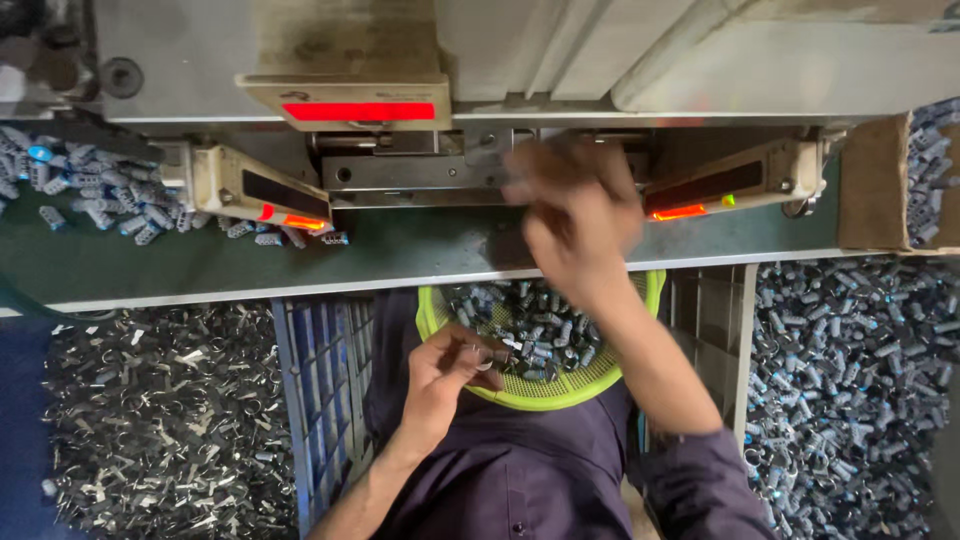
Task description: The person repeatedly picks small cylindrical components and metal rings from a green basket, inserts the components into a machine slot, and collects the assembled keychains as they fall. The process continues throughout the clip with consistent hand movements.
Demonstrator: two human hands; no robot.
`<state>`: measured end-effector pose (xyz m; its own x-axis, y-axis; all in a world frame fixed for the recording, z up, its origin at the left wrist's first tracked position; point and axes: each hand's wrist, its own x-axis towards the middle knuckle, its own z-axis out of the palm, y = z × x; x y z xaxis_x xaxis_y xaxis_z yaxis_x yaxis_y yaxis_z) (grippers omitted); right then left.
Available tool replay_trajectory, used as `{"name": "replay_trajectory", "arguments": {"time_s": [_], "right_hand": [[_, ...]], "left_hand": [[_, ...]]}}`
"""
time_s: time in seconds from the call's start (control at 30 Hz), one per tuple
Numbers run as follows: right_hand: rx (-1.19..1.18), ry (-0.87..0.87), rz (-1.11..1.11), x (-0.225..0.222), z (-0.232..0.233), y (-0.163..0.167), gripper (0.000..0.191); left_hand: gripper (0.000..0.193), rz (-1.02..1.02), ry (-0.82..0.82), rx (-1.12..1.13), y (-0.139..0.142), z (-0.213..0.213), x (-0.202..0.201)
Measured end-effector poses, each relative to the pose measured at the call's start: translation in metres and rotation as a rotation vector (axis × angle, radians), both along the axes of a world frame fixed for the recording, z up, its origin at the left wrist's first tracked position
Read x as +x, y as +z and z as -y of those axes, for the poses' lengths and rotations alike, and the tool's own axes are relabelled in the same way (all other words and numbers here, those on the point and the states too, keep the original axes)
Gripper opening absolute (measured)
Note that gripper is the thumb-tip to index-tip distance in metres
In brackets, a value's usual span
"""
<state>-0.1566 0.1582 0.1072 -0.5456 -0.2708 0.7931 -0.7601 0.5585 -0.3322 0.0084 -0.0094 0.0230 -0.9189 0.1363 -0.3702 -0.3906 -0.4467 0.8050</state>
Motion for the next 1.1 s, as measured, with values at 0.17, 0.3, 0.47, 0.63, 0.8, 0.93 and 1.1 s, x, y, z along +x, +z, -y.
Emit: {"name": "replay_trajectory", "arguments": {"time_s": [0.17, 0.3, 0.47, 0.63, 0.8, 0.93, 1.1], "right_hand": [[-0.044, -0.009, 0.198, -0.045, 0.030, 0.002, 0.022], [0.037, 0.002, 0.443, -0.036, 0.023, 0.026, 0.020], [0.055, 0.060, 0.218, 0.044, 0.007, 0.023, 0.026], [-0.071, 0.076, 0.818, 0.116, 0.006, -0.067, 0.030], [0.052, -0.115, 0.974, 0.150, -0.028, -0.102, 0.022], [0.208, -0.063, 0.922, 0.139, -0.018, -0.127, 0.026], [0.324, -0.038, 0.906, 0.108, 0.020, -0.153, 0.047]], "left_hand": [[0.044, -0.246, 0.055, 0.117, -0.013, 0.007, 0.011], [0.042, -0.171, 0.086, 0.314, -0.006, 0.016, 0.008], [0.029, -0.340, 0.138, -0.067, 0.000, 0.026, -0.002], [0.028, -0.390, -0.039, -0.306, 0.031, 0.064, -0.005], [0.035, -0.765, -0.082, 0.815, 0.059, 0.112, -0.004], [0.041, -0.518, 0.019, 0.591, 0.029, 0.088, -0.008], [0.048, -0.351, 0.003, 0.308, -0.003, 0.064, 0.003]]}}
